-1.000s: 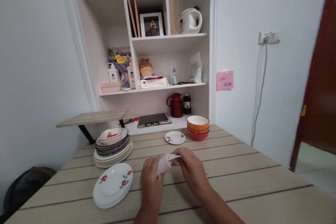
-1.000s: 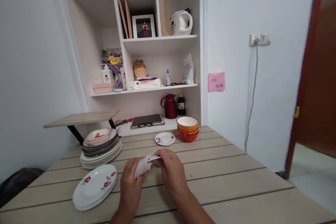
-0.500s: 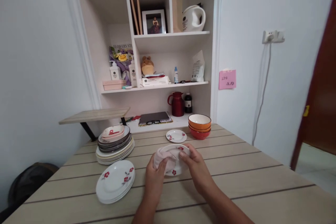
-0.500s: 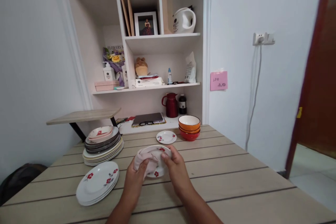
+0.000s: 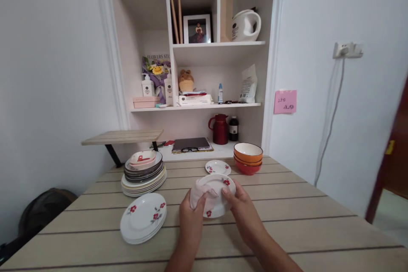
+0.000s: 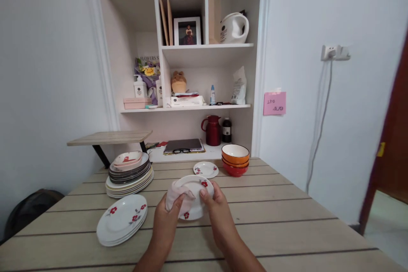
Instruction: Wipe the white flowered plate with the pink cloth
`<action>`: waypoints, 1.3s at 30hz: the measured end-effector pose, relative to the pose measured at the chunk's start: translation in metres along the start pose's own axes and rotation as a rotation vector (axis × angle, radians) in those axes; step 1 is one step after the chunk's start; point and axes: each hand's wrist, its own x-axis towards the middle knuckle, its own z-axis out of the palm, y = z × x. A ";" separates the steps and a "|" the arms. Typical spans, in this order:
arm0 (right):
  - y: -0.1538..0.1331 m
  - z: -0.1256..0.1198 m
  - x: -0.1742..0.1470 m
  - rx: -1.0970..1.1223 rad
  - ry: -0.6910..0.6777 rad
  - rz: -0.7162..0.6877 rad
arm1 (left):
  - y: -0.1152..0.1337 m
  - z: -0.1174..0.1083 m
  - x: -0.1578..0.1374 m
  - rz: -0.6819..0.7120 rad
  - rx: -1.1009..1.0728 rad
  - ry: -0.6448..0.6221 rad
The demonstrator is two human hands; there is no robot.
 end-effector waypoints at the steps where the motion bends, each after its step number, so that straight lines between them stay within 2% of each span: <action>1: 0.000 -0.001 0.001 -0.109 0.019 -0.065 | 0.000 0.000 -0.001 0.026 0.011 0.010; 4: -0.001 -0.006 0.002 -0.435 0.075 -0.282 | -0.004 -0.002 0.000 0.149 0.076 0.017; 6: -0.003 -0.008 0.001 -0.591 0.074 -0.412 | -0.009 -0.004 0.002 0.309 0.198 0.029; 8: -0.004 -0.008 0.000 -0.701 0.049 -0.534 | -0.015 -0.007 0.003 0.479 0.334 -0.038; 10: -0.005 -0.006 -0.003 -0.774 0.010 -0.626 | -0.019 -0.009 0.003 0.593 0.451 -0.089; 13: -0.006 -0.002 -0.006 -0.814 -0.032 -0.654 | -0.019 -0.011 0.001 0.674 0.531 -0.088; 18: -0.008 -0.005 -0.005 -0.752 -0.004 -0.561 | -0.015 -0.010 -0.001 0.704 0.470 -0.034; 22: -0.010 -0.008 -0.004 -0.689 -0.038 -0.519 | -0.013 -0.010 0.000 0.621 0.348 -0.033; 25: -0.011 -0.004 -0.006 -0.625 -0.060 -0.479 | -0.010 -0.010 0.000 0.440 0.251 -0.015; 30: -0.013 -0.001 -0.005 -0.368 0.009 -0.281 | -0.002 -0.006 0.000 0.144 0.064 -0.004; 35: -0.012 -0.007 0.001 -0.121 0.171 -0.147 | -0.003 0.000 0.000 -0.002 -0.056 -0.084; 39: -0.014 -0.007 0.002 -0.061 0.113 -0.068 | -0.007 -0.001 0.003 -0.076 -0.072 -0.080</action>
